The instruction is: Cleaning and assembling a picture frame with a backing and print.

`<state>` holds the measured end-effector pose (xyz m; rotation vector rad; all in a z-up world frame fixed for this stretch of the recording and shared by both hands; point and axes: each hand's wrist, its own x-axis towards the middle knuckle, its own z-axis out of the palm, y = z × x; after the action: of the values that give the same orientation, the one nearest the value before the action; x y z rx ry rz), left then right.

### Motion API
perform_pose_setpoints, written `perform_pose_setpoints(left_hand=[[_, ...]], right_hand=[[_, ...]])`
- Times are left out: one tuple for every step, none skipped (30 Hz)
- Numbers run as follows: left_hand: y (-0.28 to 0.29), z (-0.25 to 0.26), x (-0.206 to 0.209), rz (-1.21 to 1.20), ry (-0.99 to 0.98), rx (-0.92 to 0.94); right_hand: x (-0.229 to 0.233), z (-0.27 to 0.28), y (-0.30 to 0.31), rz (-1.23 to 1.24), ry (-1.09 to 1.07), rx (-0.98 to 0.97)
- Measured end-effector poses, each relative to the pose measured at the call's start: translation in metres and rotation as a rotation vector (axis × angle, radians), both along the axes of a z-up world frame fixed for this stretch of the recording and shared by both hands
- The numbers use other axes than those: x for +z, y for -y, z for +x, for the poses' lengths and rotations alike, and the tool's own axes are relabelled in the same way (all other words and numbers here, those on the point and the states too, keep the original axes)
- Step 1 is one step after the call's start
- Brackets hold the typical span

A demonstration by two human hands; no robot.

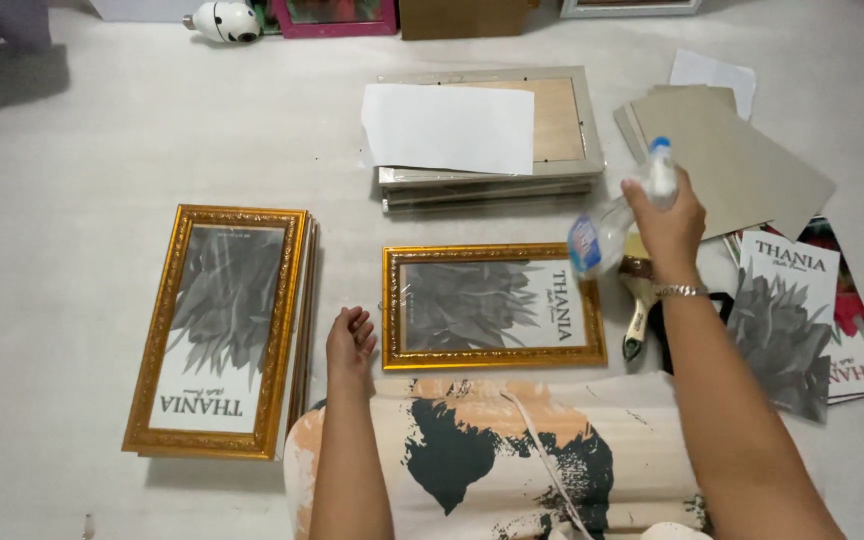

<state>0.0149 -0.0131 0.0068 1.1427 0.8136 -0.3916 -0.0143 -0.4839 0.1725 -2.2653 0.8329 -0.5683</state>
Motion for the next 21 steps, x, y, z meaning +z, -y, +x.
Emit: perform_pose_setpoints(left_hand=[[0.001, -0.001, 0.003, 0.007, -0.004, -0.002], [0.000, -0.001, 0.006, 0.015, -0.006, -0.002], [0.002, -0.004, 0.016, 0.016, -0.003, -0.001], [0.004, -0.006, 0.025, 0.026, -0.006, 0.004], [0.006, -0.007, 0.035, 0.036, -0.009, 0.010], [0.003, -0.004, 0.022, 0.035, -0.008, 0.009], [-0.001, 0.000, 0.009, 0.034, -0.005, 0.015], [-0.004, 0.002, -0.005, 0.034, -0.006, 0.018], [-0.003, 0.004, -0.005, 0.034, -0.008, 0.014], [-0.003, 0.005, -0.005, 0.033, -0.012, 0.011], [-0.004, 0.004, -0.005, 0.033, -0.015, 0.008], [0.000, 0.000, 0.006, 0.033, -0.015, 0.003], [0.003, -0.005, 0.018, 0.022, -0.020, 0.017], [0.005, -0.009, 0.030, 0.010, -0.022, 0.036], [0.006, -0.007, 0.034, 0.009, -0.019, 0.035], [0.007, -0.008, 0.037, 0.023, -0.028, 0.024], [0.009, -0.009, 0.040, 0.037, -0.037, 0.013], [0.007, -0.006, 0.031, 0.039, -0.037, 0.013], [0.005, -0.003, 0.023, 0.042, -0.033, -0.006], [0.004, 0.000, 0.015, 0.044, -0.026, -0.025], [0.002, 0.000, 0.006, 0.044, -0.024, -0.026]], right_hand=[[-0.003, 0.008, 0.012, -0.036, 0.062, -0.046], [-0.006, 0.017, 0.022, -0.071, 0.126, -0.091], [-0.015, 0.022, 0.030, -0.069, 0.129, -0.091], [-0.024, 0.029, 0.038, -0.118, 0.154, -0.119], [-0.033, 0.037, 0.045, -0.166, 0.179, -0.147], [-0.041, 0.040, 0.051, -0.167, 0.181, -0.147], [-0.049, 0.042, 0.056, -0.147, 0.197, -0.179], [-0.059, 0.042, 0.061, -0.127, 0.211, -0.214], [-0.057, 0.042, 0.064, -0.127, 0.209, -0.217], [-0.056, 0.038, 0.066, -0.112, 0.183, -0.148], [-0.054, 0.035, 0.068, -0.096, 0.157, -0.079], [-0.061, 0.025, 0.078, -0.096, 0.157, -0.084], [-0.068, 0.016, 0.088, -0.089, 0.039, 0.007], [-0.074, 0.009, 0.098, -0.083, -0.075, 0.102], [-0.079, -0.007, 0.112, -0.084, -0.072, 0.101], [-0.086, -0.025, 0.126, -0.163, -0.281, 0.111], [-0.092, -0.044, 0.139, -0.242, -0.490, 0.118], [-0.113, -0.062, 0.151, -0.240, -0.490, 0.118], [-0.134, -0.080, 0.162, -0.191, -0.751, 0.206], [-0.155, -0.098, 0.173, -0.138, -1.008, 0.291], [-0.154, -0.106, 0.163, -0.138, -1.006, 0.290]])
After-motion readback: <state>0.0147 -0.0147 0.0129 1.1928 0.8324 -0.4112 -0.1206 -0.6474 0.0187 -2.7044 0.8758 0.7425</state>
